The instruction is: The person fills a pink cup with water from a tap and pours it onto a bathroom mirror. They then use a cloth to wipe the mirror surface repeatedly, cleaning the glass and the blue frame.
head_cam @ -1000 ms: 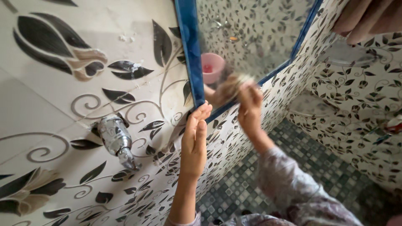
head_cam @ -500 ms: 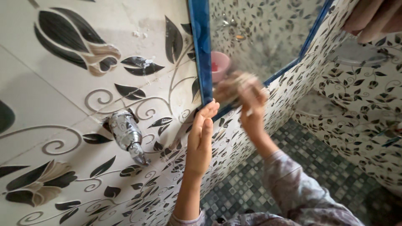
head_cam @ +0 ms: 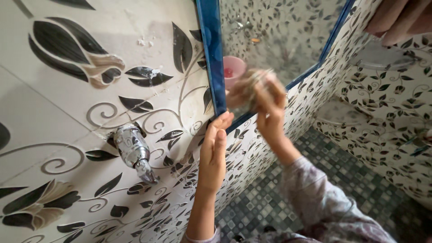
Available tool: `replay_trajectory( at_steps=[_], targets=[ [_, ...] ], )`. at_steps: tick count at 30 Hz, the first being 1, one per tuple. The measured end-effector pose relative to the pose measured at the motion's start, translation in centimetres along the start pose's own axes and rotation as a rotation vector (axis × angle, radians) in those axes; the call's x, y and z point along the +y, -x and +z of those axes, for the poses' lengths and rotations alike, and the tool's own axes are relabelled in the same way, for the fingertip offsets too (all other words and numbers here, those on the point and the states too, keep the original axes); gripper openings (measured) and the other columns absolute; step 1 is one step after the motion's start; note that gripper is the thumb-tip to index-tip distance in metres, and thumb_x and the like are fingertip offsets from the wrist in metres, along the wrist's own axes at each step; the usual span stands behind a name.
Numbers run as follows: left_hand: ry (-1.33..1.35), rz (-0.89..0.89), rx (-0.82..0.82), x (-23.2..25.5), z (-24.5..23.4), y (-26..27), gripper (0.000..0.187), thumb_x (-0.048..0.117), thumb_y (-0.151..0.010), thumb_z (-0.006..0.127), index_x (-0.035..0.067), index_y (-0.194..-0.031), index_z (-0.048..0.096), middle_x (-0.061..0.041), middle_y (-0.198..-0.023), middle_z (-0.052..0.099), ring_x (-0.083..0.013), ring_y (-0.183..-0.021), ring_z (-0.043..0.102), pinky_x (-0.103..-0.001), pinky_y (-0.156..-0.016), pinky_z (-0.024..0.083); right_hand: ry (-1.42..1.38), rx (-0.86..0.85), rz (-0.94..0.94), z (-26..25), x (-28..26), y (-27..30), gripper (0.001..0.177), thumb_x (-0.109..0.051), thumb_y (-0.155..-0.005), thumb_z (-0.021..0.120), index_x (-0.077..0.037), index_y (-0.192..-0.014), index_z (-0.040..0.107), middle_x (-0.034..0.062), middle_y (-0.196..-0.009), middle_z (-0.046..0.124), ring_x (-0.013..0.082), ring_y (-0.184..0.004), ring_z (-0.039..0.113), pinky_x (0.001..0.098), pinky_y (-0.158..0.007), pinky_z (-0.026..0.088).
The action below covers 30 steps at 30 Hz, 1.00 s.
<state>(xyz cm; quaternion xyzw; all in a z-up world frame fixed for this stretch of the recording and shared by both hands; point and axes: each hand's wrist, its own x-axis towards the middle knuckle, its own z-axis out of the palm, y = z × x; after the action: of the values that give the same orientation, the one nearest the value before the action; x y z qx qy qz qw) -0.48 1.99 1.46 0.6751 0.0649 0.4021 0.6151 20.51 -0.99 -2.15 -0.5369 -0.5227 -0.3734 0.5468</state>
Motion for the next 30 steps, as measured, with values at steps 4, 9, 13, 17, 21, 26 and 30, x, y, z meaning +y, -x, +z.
replay_trajectory(
  at_steps=[4,9,13,17,21,26,30],
  targets=[
    [0.007,0.009,0.003,0.4,0.2,0.1,0.05,0.028,-0.111,0.034,-0.005,-0.146,0.046,-0.021,-0.149,0.055,-0.0295,-0.143,0.05,-0.04,-0.121,0.035,0.034,0.189,0.13,-1.3,5.3,-6.4,0.05,0.01,-0.11,0.044,-0.011,-0.154,0.053,0.0117,-0.153,0.049,0.0337,-0.148,0.044,0.047,-0.132,0.041],
    [0.034,0.031,0.002,0.3,0.3,0.1,0.049,0.027,-0.111,0.036,-0.005,-0.145,0.047,-0.021,-0.148,0.055,-0.0292,-0.143,0.05,-0.039,-0.121,0.034,0.045,0.09,-0.001,0.6,1.2,-8.0,0.053,0.011,-0.109,0.042,-0.014,-0.154,0.055,0.0109,-0.159,0.044,0.0313,-0.148,0.04,0.0434,-0.129,0.041],
    [-0.008,0.008,0.006,0.3,0.0,0.3,0.049,0.028,-0.111,0.034,-0.003,-0.145,0.049,-0.019,-0.147,0.057,-0.0272,-0.142,0.052,-0.038,-0.12,0.036,-0.019,-0.128,-0.009,-0.9,-3.0,-0.7,0.058,0.012,-0.091,0.045,-0.009,-0.142,0.059,0.0194,-0.155,0.041,0.0415,-0.152,0.034,0.0521,-0.129,0.033],
    [-0.018,0.017,0.03,0.7,0.1,0.3,0.047,0.027,-0.11,0.035,-0.003,-0.144,0.05,-0.018,-0.145,0.06,-0.0275,-0.138,0.054,-0.038,-0.119,0.037,-0.011,-0.014,0.277,-0.9,2.8,3.5,0.054,0.009,-0.101,0.042,-0.014,-0.148,0.057,0.0175,-0.151,0.041,0.0336,-0.141,0.046,0.0419,-0.115,0.053],
    [-0.009,0.005,0.033,0.9,0.2,0.5,0.047,0.027,-0.11,0.035,-0.003,-0.144,0.05,-0.018,-0.146,0.059,-0.0273,-0.14,0.053,-0.037,-0.119,0.037,0.014,0.127,0.524,-3.7,11.3,-0.9,0.044,-0.007,-0.114,0.045,-0.017,-0.157,0.049,0.0133,-0.142,0.046,0.0238,-0.129,0.052,0.0399,-0.111,0.055],
    [-0.013,-0.008,0.085,0.5,1.0,0.1,0.048,0.027,-0.109,0.036,-0.003,-0.143,0.051,-0.02,-0.145,0.06,-0.0275,-0.14,0.055,-0.038,-0.119,0.038,0.023,0.152,0.325,-4.1,10.7,-8.1,0.054,0.003,-0.107,0.042,-0.017,-0.157,0.047,0.0142,-0.15,0.043,0.0264,-0.139,0.048,0.0416,-0.114,0.049],
    [-0.052,-0.012,0.19,-0.6,1.4,-0.8,0.039,0.02,-0.106,0.045,-0.004,-0.132,0.062,-0.019,-0.131,0.069,-0.0262,-0.126,0.066,-0.036,-0.11,0.05,0.041,0.05,0.109,-2.4,5.3,-4.3,0.064,0.013,-0.102,0.038,-0.018,-0.157,0.048,0.0127,-0.151,0.046,0.0296,-0.143,0.045,0.0418,-0.124,0.047]
  ],
)
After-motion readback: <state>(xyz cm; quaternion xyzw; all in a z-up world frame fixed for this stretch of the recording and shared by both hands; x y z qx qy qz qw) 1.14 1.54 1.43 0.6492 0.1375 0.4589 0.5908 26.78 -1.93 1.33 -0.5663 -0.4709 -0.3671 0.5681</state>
